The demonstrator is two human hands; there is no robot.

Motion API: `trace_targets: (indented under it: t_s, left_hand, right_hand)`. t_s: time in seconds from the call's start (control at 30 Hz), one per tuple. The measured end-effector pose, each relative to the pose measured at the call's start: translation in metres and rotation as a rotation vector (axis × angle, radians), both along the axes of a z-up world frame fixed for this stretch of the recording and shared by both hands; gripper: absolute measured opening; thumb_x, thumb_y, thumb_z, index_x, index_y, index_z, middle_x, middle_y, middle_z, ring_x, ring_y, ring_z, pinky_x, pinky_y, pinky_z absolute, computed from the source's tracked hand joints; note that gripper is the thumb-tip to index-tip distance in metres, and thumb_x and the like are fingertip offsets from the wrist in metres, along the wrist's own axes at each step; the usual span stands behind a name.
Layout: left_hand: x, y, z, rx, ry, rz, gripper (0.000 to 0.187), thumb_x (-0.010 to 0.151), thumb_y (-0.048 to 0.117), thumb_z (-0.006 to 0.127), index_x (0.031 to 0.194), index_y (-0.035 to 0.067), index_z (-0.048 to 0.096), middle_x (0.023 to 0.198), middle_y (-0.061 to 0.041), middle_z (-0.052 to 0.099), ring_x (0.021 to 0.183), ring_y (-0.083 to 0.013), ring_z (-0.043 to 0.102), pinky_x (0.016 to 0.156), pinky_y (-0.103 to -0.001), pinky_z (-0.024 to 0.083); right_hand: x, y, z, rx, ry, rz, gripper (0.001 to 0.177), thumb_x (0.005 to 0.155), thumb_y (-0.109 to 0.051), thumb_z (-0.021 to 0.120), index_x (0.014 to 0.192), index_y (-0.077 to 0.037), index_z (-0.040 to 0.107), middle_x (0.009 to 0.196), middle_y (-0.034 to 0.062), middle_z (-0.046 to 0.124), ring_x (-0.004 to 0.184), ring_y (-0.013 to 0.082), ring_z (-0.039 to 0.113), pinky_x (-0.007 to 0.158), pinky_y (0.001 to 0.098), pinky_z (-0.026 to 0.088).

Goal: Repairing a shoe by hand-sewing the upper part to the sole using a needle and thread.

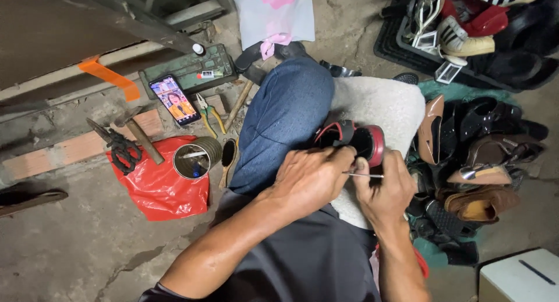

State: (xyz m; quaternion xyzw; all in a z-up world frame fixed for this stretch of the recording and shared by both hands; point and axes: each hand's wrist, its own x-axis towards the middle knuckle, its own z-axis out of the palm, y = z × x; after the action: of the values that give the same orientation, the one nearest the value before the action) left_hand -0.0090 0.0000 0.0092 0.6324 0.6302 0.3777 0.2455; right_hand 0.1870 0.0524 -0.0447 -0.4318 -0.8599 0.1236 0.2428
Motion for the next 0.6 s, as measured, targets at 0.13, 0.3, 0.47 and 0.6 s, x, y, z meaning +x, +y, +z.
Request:
trace_targets:
  t_s: [0.13, 0.3, 0.47, 0.6]
  left_hand:
    - [-0.002, -0.004, 0.034, 0.058, -0.085, -0.021, 0.012, 0.092, 0.016, 0.057, 0.088, 0.008, 0.065, 0.07, -0.014, 0.065, 0.065, -0.0403, 0.069, 0.053, -0.054, 0.053]
    - [0.02, -0.009, 0.038, 0.179, -0.11, -0.027, 0.031, 0.105, 0.03, 0.062, 0.128, 0.011, 0.067, 0.104, -0.009, 0.077, 0.08, -0.032, 0.075, 0.059, -0.046, 0.055]
    - [0.038, -0.002, -0.003, -0.12, -0.114, -0.105, 0.037, 0.101, 0.038, 0.054, 0.128, 0.016, 0.066, 0.107, -0.014, 0.076, 0.08, -0.0456, 0.071, 0.059, -0.062, 0.05]
    - [0.038, 0.001, -0.021, -0.216, -0.097, -0.137, 0.038, 0.1, 0.041, 0.052, 0.127, 0.018, 0.068, 0.104, -0.011, 0.074, 0.08, -0.0451, 0.069, 0.057, -0.062, 0.05]
  right_hand:
    - [0.024, 0.008, 0.01, 0.044, -0.009, -0.01, 0.027, 0.107, -0.028, 0.06, 0.098, -0.003, 0.061, 0.079, 0.0173, 0.052, 0.07, 0.0456, 0.058, 0.063, 0.0498, 0.048]
    - [0.032, 0.022, 0.078, -0.144, -0.065, -0.052, 0.039, 0.111, -0.03, 0.043, 0.094, 0.003, 0.053, 0.078, 0.0132, 0.043, 0.069, 0.0299, 0.04, 0.068, 0.0429, 0.031]
    - [0.036, 0.024, 0.039, -0.511, 0.06, -0.106, 0.03, 0.108, -0.025, 0.044, 0.082, -0.011, 0.045, 0.075, -0.0003, 0.039, 0.071, 0.0152, 0.036, 0.064, 0.0356, 0.028]
    - [0.043, 0.006, 0.027, -0.667, 0.172, -0.214, 0.034, 0.112, -0.025, 0.045, 0.082, -0.015, 0.037, 0.077, -0.0068, 0.033, 0.074, 0.0081, 0.032, 0.066, 0.031, 0.03]
